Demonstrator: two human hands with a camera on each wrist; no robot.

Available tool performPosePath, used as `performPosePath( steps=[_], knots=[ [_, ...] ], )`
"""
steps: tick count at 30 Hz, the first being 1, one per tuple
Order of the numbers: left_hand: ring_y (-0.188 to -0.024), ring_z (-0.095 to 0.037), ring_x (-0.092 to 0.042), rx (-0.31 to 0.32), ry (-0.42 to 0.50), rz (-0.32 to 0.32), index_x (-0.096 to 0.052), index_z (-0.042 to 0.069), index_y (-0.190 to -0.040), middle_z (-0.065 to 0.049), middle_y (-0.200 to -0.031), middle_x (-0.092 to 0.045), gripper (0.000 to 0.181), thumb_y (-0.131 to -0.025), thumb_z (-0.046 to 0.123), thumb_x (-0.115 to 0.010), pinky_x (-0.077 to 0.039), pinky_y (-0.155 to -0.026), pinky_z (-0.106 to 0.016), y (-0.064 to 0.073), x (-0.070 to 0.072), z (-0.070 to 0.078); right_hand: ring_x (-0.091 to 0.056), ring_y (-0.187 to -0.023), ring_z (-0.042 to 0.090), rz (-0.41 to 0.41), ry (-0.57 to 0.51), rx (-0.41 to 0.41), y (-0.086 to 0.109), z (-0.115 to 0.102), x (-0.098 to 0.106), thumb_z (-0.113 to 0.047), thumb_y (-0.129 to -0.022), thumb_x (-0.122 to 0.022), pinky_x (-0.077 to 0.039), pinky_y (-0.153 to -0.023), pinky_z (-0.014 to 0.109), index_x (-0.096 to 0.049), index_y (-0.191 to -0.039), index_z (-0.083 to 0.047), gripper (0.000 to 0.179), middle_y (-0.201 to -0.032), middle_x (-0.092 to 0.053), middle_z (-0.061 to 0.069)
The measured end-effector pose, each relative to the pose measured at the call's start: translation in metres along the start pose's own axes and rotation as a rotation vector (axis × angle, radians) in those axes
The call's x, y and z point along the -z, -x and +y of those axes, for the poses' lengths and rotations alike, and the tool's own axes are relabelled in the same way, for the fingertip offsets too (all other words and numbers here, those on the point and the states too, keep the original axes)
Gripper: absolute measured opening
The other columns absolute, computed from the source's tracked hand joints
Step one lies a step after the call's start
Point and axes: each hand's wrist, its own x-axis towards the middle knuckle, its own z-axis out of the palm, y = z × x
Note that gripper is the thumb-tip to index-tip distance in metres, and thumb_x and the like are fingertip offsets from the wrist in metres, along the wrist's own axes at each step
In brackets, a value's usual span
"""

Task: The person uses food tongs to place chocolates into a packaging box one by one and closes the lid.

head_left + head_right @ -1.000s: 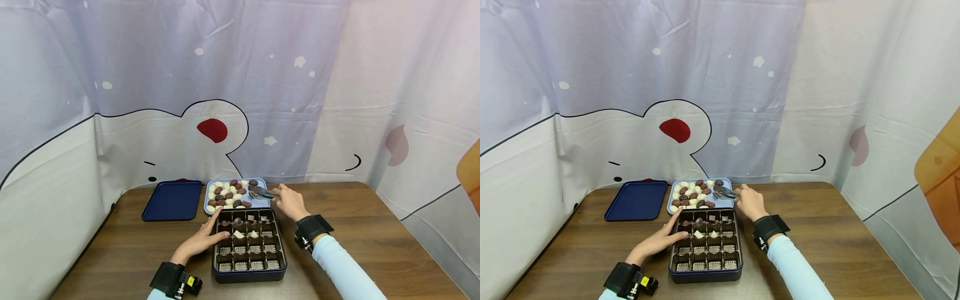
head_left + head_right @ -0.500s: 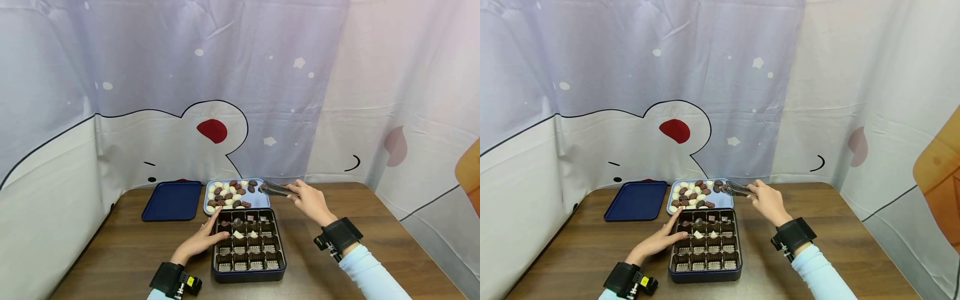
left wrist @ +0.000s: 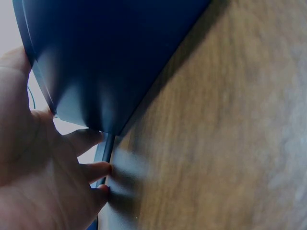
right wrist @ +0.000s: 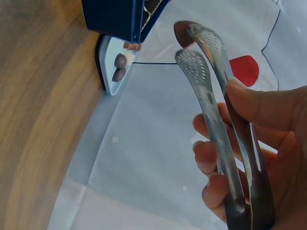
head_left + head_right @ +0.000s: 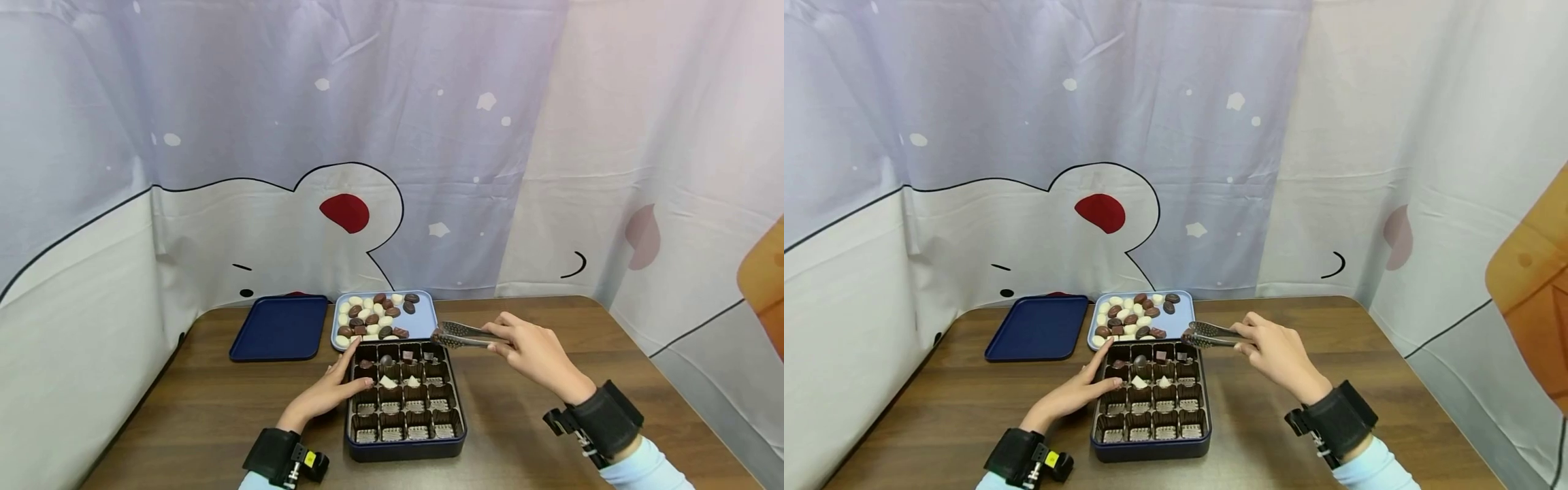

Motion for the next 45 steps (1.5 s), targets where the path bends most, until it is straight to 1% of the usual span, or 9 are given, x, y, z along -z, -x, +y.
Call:
performPosePath(
  steps=[5,8,13,16,21,25,29,38,45],
  knots=[
    [-0.153,-0.060,0.012,-0.025,-0.002,-0.003,-0.002,0.036,-0.168,-0.016,-0.175,0.000,0.099,-0.096,0.061,-0.064,-0.002,-0.108,-0.089,0.000,0.000,-0.001,-0.038,-0.061,-0.008,-0.049,-0.016,-0.005,0.013,-0.002,0.001,-0.019,-0.090,-0.080,-0.030,-0.054,0.021,-0.079,-0.119,-0.014,0.030,-0.090,-0.055,-0.014],
    [-0.153,-0.061,0.012,-0.032,0.003,-0.004,-0.002,0.037,-0.168,-0.017,-0.175,0.000,0.099,-0.095,0.062,-0.064,0.000,-0.107,-0.090,-0.001,0.001,-0.003,-0.037,-0.061,-0.007,-0.089,-0.023,-0.026,0.017,-0.003,0.001,-0.021,-0.090,-0.079,-0.029,-0.054,0.021,-0.079,-0.119,-0.014,0.029,-0.089,-0.052,-0.015],
    [-0.156,-0.054,0.014,0.000,0.000,-0.008,-0.001,0.041,-0.167,-0.008,-0.176,0.003,0.104,-0.090,0.071,-0.064,0.000,-0.111,-0.087,-0.002,0.001,-0.002,-0.036,-0.062,-0.005,-0.133,-0.047,-0.065,0.020,-0.004,-0.001,-0.024,-0.091,-0.078,-0.029,-0.055,0.022,-0.079,-0.120,-0.014,0.030,-0.089,-0.052,-0.015],
    [-0.155,-0.056,0.013,-0.005,-0.005,-0.012,-0.001,0.037,-0.168,-0.011,-0.176,0.003,0.101,-0.094,0.067,-0.063,0.000,-0.111,-0.087,-0.001,0.001,0.000,-0.037,-0.063,-0.004,-0.126,-0.053,-0.073,0.019,-0.004,-0.002,-0.023,-0.091,-0.078,-0.029,-0.056,0.022,-0.079,-0.119,-0.015,0.029,-0.090,-0.054,-0.014],
    [-0.153,-0.061,0.013,-0.026,-0.006,-0.008,-0.001,0.032,-0.169,-0.017,-0.175,0.003,0.094,-0.100,0.054,-0.062,0.000,-0.109,-0.088,0.001,0.001,0.004,-0.038,-0.063,-0.005,-0.079,-0.036,-0.067,0.015,-0.004,-0.003,-0.020,-0.090,-0.080,-0.031,-0.056,0.022,-0.079,-0.118,-0.014,0.029,-0.091,-0.057,-0.014],
    [-0.152,-0.062,0.012,-0.034,-0.006,-0.002,-0.001,0.031,-0.169,-0.019,-0.175,0.002,0.094,-0.101,0.051,-0.062,0.000,-0.109,-0.088,0.003,0.001,0.007,-0.040,-0.064,-0.005,-0.040,-0.025,-0.059,0.009,-0.007,-0.008,-0.020,-0.090,-0.080,-0.032,-0.056,0.022,-0.079,-0.119,-0.013,0.030,-0.091,-0.057,-0.014],
    [-0.154,-0.059,0.011,-0.028,-0.008,-0.001,-0.002,0.031,-0.169,-0.017,-0.175,0.001,0.093,-0.100,0.052,-0.062,-0.001,-0.110,-0.088,0.003,0.001,0.007,-0.043,-0.065,-0.004,-0.019,-0.021,-0.051,-0.001,-0.013,-0.013,-0.020,-0.090,-0.080,-0.032,-0.056,0.022,-0.079,-0.118,-0.013,0.029,-0.091,-0.059,-0.012],
    [-0.154,-0.060,0.010,-0.021,-0.016,0.005,-0.003,0.031,-0.169,-0.015,-0.176,-0.001,0.094,-0.099,0.053,-0.062,-0.001,-0.110,-0.088,0.004,0.000,0.006,-0.044,-0.061,0.000,-0.018,0.033,0.023,-0.034,-0.024,-0.027,-0.016,-0.090,-0.080,-0.033,-0.052,0.021,-0.078,-0.119,-0.010,0.030,-0.087,-0.055,-0.007],
    [-0.155,-0.059,0.007,-0.006,-0.006,0.013,-0.004,0.029,-0.169,-0.016,-0.176,-0.002,0.094,-0.100,0.049,-0.064,-0.004,-0.111,-0.087,0.002,0.000,0.007,-0.049,-0.064,0.007,-0.054,0.078,0.041,-0.055,-0.020,-0.051,-0.012,-0.090,-0.079,-0.032,-0.052,0.022,-0.077,-0.120,-0.007,0.031,-0.088,-0.057,-0.001]
  ],
)
